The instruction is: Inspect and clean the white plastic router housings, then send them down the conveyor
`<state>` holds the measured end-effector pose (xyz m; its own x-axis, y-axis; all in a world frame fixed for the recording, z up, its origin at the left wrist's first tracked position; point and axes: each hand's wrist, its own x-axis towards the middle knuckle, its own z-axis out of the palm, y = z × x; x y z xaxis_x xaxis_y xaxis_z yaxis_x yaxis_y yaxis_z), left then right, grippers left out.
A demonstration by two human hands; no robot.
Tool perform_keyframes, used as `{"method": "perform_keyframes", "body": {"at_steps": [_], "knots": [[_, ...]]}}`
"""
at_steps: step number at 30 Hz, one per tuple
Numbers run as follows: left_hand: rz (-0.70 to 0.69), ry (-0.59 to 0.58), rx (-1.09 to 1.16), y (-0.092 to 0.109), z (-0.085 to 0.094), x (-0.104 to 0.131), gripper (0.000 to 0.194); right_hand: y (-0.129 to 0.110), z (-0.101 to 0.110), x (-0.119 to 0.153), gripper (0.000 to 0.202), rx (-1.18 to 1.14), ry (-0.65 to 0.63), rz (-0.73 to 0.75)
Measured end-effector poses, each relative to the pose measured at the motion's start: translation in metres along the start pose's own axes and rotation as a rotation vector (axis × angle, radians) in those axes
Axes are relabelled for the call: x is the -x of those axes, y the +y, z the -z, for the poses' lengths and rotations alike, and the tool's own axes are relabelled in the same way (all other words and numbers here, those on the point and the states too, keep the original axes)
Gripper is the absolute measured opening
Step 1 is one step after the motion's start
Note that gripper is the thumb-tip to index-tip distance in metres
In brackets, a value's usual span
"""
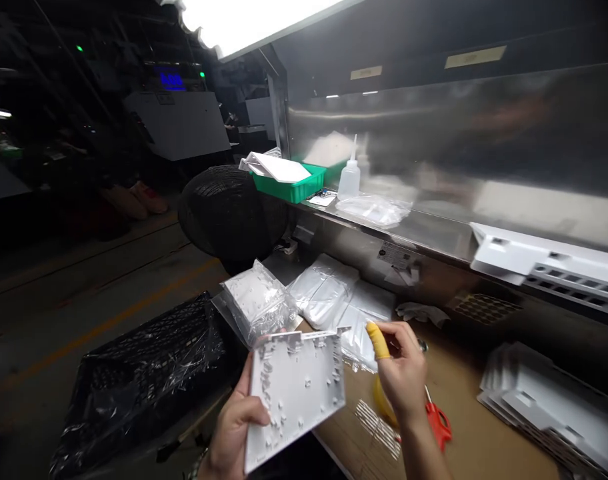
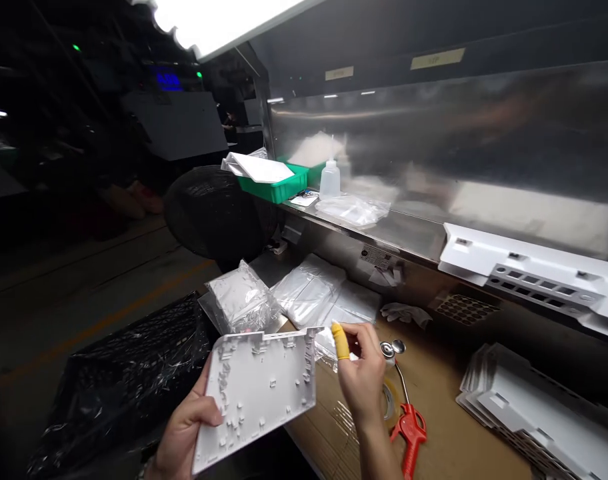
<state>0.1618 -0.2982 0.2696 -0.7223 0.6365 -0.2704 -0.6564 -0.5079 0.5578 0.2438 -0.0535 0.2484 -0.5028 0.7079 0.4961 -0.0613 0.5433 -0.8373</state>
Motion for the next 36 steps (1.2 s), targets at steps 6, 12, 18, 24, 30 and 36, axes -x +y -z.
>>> {"method": "perform_keyframes", "body": {"at_steps": [6,12,18,24,30,36], "knots": [[-0.001,0.068,-0.372,-0.025,-0.031,0.000,0.095,-0.061,-0.036,0.032,0.022,-0.275,-0.086,0.152],[-0.047,0.008,-0.466,-0.042,-0.017,-0.007,0.092,-0.042,-0.040,0.039,0.014,-0.172,-0.033,0.086],[0.071,0.023,-0.425,-0.042,-0.018,-0.012,0.099,-0.025,-0.038,0.042,0.009,-0.017,-0.062,0.119],[0.180,0.115,-0.019,0.001,-0.009,-0.019,0.109,0.086,0.003,0.054,0.026,0.443,-0.031,-0.239],[0.267,-0.194,0.130,0.023,-0.006,-0.026,0.076,0.180,0.040,0.107,0.043,0.621,-0.202,-0.405],[0.289,-0.300,0.129,0.023,-0.003,-0.026,0.069,0.196,0.063,0.139,0.067,0.709,-0.141,-0.489]]}}
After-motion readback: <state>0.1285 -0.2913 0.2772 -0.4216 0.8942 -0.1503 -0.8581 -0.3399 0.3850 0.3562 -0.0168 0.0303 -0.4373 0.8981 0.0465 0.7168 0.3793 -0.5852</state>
